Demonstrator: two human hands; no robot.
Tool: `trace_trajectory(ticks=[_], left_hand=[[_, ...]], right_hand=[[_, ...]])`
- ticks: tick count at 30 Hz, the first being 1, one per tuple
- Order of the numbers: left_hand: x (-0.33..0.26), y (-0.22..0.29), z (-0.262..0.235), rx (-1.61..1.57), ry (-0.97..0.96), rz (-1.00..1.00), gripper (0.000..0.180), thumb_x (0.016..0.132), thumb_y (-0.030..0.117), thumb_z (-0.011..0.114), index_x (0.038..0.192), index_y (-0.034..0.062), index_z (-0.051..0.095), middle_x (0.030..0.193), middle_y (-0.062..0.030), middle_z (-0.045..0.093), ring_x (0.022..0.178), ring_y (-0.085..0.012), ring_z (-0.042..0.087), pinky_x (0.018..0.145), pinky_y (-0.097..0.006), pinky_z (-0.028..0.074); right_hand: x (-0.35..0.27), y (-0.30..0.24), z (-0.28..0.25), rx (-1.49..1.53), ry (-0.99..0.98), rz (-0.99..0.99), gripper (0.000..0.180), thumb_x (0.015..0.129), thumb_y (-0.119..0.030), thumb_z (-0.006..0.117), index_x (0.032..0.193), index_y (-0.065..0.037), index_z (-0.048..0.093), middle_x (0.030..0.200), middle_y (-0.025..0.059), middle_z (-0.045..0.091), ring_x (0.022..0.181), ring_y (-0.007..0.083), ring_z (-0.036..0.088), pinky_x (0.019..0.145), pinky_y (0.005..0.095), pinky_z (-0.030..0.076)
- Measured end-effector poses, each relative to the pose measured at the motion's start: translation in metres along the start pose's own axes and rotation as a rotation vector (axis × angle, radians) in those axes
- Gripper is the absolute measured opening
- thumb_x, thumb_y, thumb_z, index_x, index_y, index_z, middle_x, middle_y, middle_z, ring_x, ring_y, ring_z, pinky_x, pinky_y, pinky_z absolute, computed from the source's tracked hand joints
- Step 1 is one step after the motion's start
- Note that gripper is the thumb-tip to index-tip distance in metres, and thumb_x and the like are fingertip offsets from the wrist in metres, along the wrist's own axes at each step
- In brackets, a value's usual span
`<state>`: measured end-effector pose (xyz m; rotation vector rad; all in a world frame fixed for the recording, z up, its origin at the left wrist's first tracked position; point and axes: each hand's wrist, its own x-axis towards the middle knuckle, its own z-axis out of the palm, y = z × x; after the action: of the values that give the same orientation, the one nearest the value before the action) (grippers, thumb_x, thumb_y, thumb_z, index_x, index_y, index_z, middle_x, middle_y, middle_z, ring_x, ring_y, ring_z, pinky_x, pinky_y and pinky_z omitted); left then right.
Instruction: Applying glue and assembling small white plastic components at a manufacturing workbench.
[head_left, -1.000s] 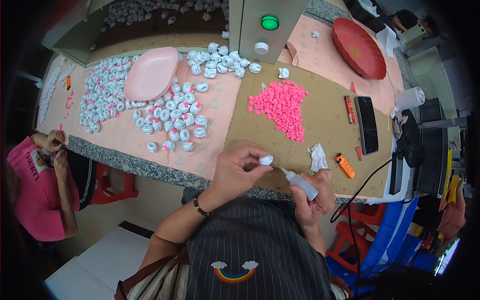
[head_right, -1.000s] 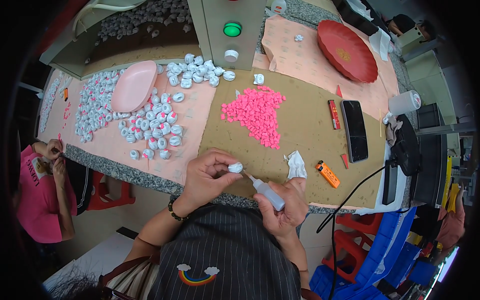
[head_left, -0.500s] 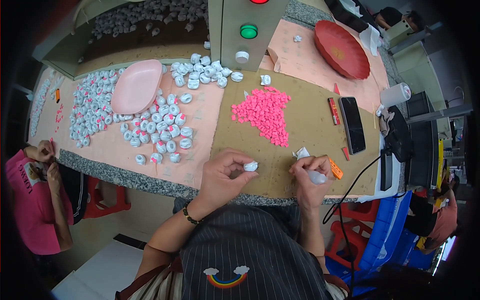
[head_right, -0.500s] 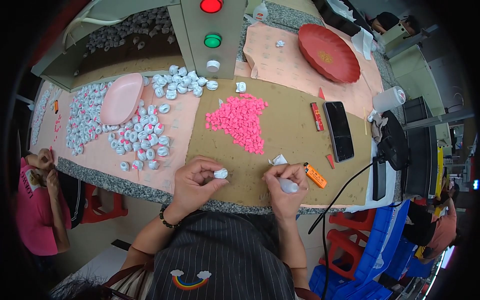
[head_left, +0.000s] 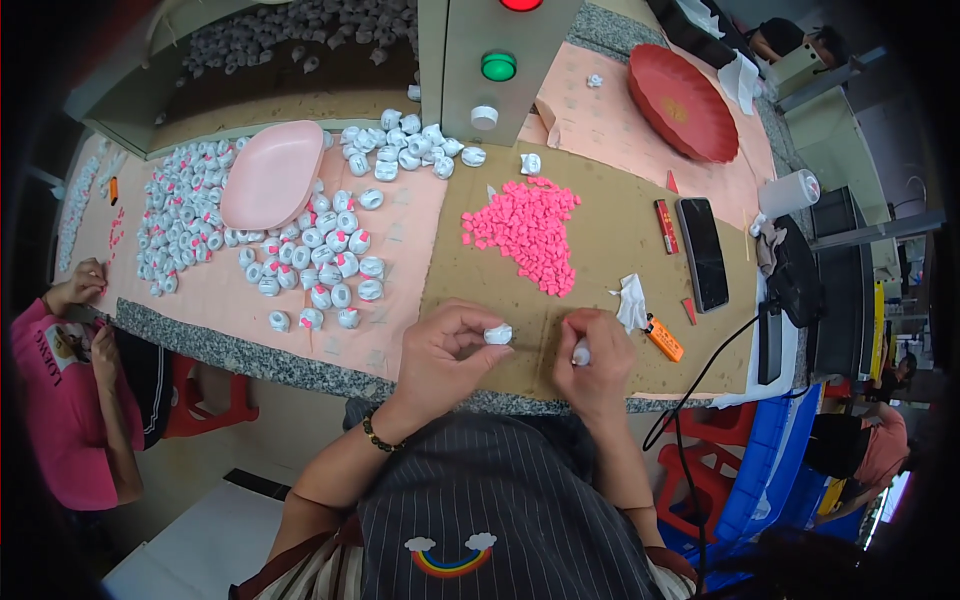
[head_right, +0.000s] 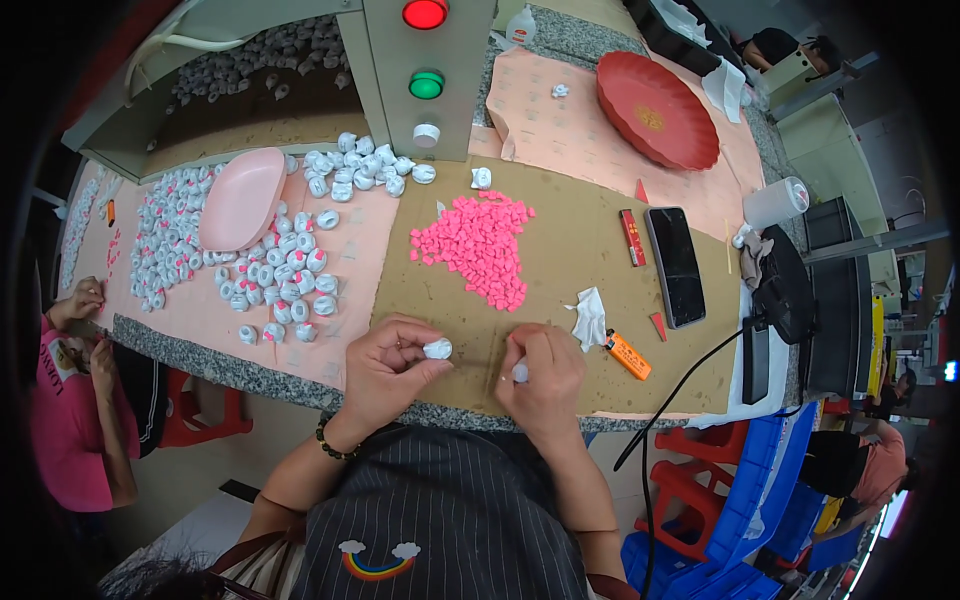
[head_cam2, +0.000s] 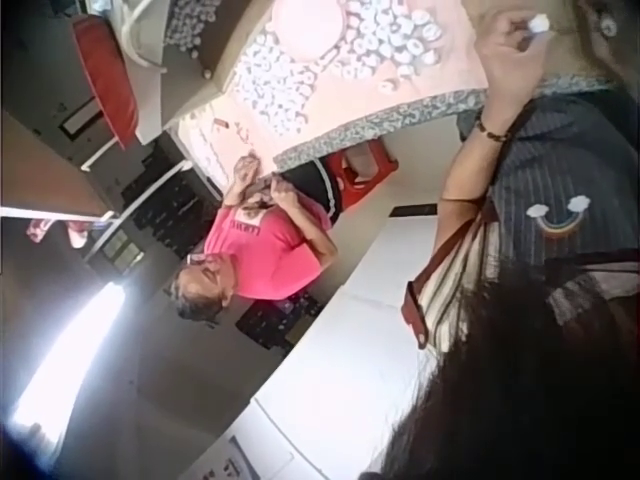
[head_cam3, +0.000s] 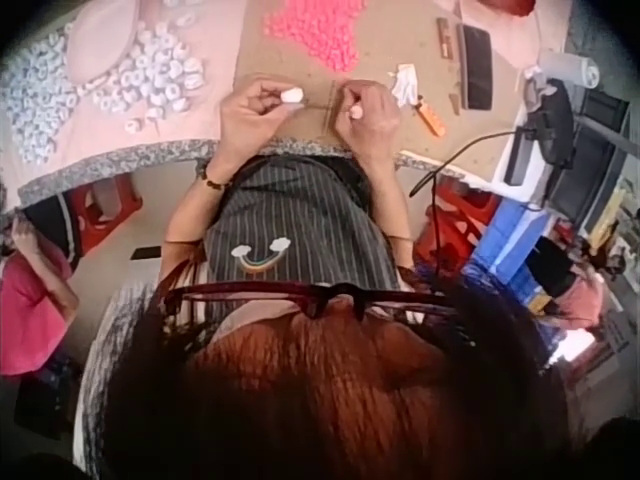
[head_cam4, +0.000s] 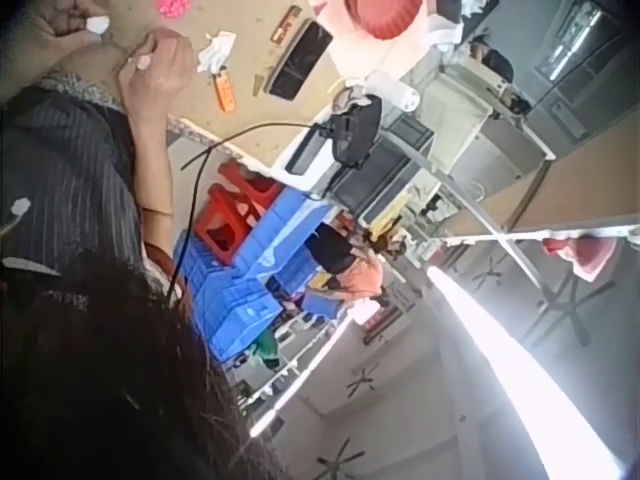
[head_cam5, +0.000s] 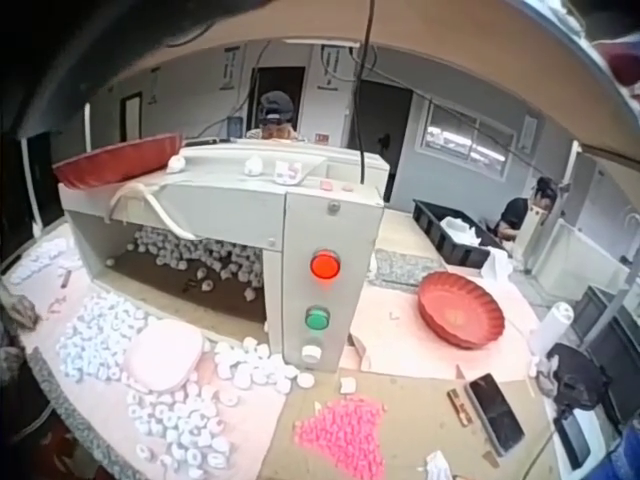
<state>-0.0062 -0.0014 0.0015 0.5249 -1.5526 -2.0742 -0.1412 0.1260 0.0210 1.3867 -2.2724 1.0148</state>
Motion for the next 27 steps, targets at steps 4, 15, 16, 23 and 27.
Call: trace_trajectory(ticks=[4, 15, 16, 23, 27], left_hand=[[-0.002, 0.001, 0.004, -0.253, -0.093, -0.182, 0.025, 0.080, -0.013, 0.062, 0.103, -0.0052, 0.057, 0.101, -0.0100, 0.062, 0.099, -0.0194, 0.063, 0.084, -0.027, 0.052], [-0.003, -0.010, 0.009, -0.500, -0.147, -0.253, 0.025, 0.082, -0.010, 0.061, 0.106, -0.0039, 0.057, 0.101, -0.0118, 0.064, 0.095, -0.0164, 0.063, 0.087, -0.028, 0.052], [-0.003, -0.009, 0.009, -0.501, -0.141, -0.261, 0.025, 0.082, -0.010, 0.061, 0.106, -0.0039, 0.057, 0.101, -0.0118, 0.064, 0.095, -0.0164, 0.063, 0.087, -0.028, 0.052], [-0.002, 0.000, 0.007, -0.339, -0.150, -0.219, 0.026, 0.082, -0.010, 0.062, 0.107, -0.0045, 0.057, 0.099, -0.0106, 0.063, 0.096, -0.0155, 0.062, 0.085, -0.027, 0.052], [-0.004, -0.003, 0.010, -0.181, -0.083, -0.078, 0.026, 0.080, -0.011, 0.063, 0.105, -0.0063, 0.058, 0.104, -0.0107, 0.058, 0.094, -0.0155, 0.062, 0.083, -0.026, 0.053]], right_hand=[[-0.005, -0.020, -0.007, 0.383, -0.121, 0.331, 0.008, 0.075, 0.008, 0.063, 0.080, 0.002, 0.060, 0.075, 0.0106, 0.062, 0.069, 0.0157, 0.060, 0.062, 0.0244, 0.046], [-0.013, -0.015, -0.001, 0.799, -0.148, 0.546, 0.006, 0.079, 0.005, 0.066, 0.083, 0.004, 0.063, 0.080, 0.0085, 0.061, 0.072, 0.0130, 0.059, 0.064, 0.0245, 0.046], [-0.013, -0.016, -0.001, 0.767, -0.126, 0.537, 0.006, 0.078, 0.004, 0.067, 0.083, 0.003, 0.063, 0.079, 0.0082, 0.061, 0.073, 0.0127, 0.058, 0.064, 0.0244, 0.046], [-0.012, -0.016, -0.003, 0.818, -0.110, 0.488, 0.005, 0.078, 0.006, 0.066, 0.081, 0.004, 0.063, 0.081, 0.0092, 0.062, 0.075, 0.0132, 0.057, 0.067, 0.0238, 0.045], [-0.010, -0.024, -0.008, 0.887, -0.130, 0.565, 0.007, 0.076, 0.009, 0.066, 0.082, 0.005, 0.063, 0.082, 0.0106, 0.063, 0.075, 0.0143, 0.058, 0.068, 0.0243, 0.046]])
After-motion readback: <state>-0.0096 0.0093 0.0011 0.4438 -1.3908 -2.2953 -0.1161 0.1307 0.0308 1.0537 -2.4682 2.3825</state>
